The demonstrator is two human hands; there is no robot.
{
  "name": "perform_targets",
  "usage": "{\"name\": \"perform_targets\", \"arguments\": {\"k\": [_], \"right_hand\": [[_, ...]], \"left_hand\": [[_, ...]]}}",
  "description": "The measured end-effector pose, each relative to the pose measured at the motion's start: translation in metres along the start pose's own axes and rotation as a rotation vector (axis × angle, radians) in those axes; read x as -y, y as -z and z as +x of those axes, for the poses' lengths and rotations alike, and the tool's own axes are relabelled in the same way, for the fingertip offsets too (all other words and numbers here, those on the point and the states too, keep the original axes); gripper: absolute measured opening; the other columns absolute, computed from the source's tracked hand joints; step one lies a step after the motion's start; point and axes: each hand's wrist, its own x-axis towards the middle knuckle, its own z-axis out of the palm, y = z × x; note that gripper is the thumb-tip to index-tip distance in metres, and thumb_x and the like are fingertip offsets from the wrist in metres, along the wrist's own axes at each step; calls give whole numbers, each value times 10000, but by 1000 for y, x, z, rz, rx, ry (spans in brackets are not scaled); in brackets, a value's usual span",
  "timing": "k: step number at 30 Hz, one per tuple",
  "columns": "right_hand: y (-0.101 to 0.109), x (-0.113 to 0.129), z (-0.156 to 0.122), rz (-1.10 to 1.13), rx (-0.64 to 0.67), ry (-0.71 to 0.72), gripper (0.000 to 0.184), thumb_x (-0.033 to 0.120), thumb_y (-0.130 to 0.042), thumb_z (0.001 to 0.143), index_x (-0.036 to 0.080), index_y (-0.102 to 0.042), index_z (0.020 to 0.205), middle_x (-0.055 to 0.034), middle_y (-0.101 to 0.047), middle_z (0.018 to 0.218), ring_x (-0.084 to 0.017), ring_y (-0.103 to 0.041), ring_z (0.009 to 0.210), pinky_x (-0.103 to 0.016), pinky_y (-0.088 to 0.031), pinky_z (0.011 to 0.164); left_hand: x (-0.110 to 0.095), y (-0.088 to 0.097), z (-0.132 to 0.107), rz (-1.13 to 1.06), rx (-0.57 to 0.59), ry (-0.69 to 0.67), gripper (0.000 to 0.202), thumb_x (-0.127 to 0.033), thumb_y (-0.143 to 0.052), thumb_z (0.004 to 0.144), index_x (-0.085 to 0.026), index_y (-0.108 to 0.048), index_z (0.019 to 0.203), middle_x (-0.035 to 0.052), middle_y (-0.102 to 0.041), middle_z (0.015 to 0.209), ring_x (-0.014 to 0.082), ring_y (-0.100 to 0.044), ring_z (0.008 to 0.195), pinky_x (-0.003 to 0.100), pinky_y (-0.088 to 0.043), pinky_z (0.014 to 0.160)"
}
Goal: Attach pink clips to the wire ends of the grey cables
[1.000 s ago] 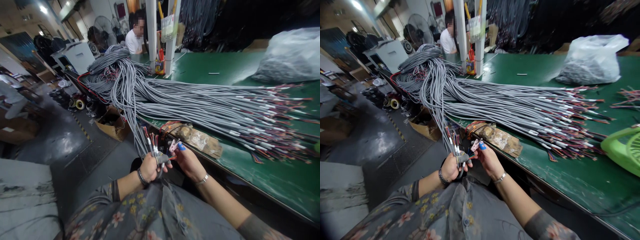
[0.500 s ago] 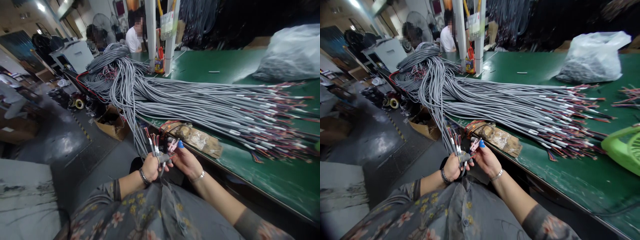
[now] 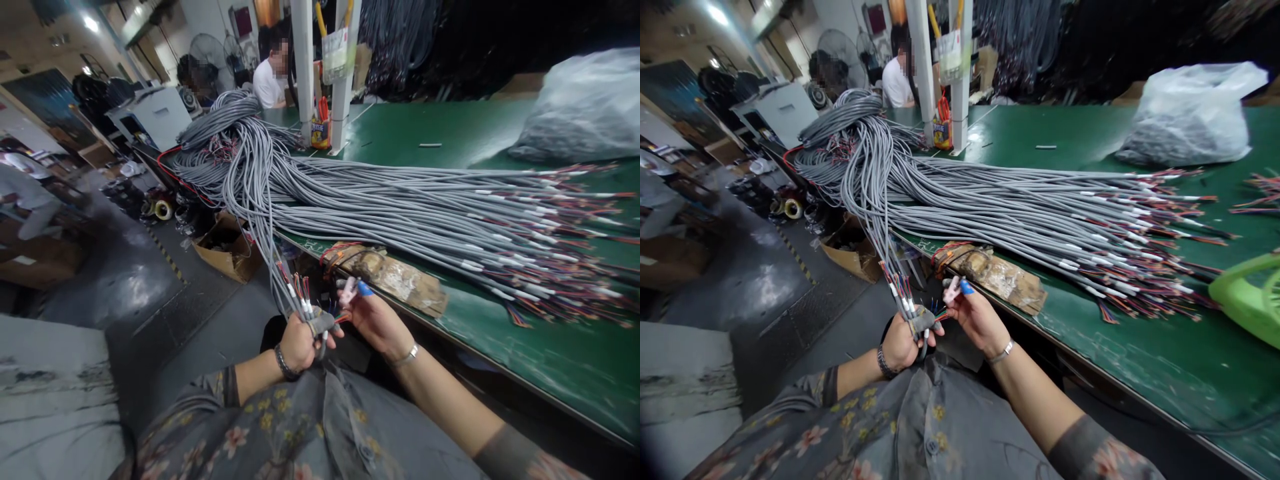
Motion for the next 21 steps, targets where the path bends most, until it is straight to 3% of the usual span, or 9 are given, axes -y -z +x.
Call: {"name": "perform_targets", "arguments": {"k": [4, 11, 21], "right_hand": [[0, -1, -3, -78, -16, 79, 453, 582, -827, 562, 179, -706, 729, 0, -613, 645, -97, -484, 569, -216, -440, 520], [4, -2, 3, -75, -10, 30, 557, 633, -853, 423, 169, -722, 702, -9, -624, 646, -95, -515, 561, -203, -463, 522], [4, -5, 10, 3, -65, 43, 515, 601, -866, 416, 219, -732, 734, 3, -684, 706, -105, -558, 632, -201, -484, 574]], "left_hand": [[2, -3, 1, -24, -13, -47, 427, -487, -791, 498, -134, -551, 531, 71, -653, 518, 82, -497, 353, 187, -188, 348], [4, -9, 7, -22, -32, -105, 418, -499, -777, 535, -137, -574, 578, 58, -662, 544, 72, -501, 377, 172, -208, 365], [7, -5, 12, 11, -32, -69, 436, -507, -778, 532, -146, -536, 572, 68, -650, 531, 77, -482, 365, 184, -197, 358]]}}
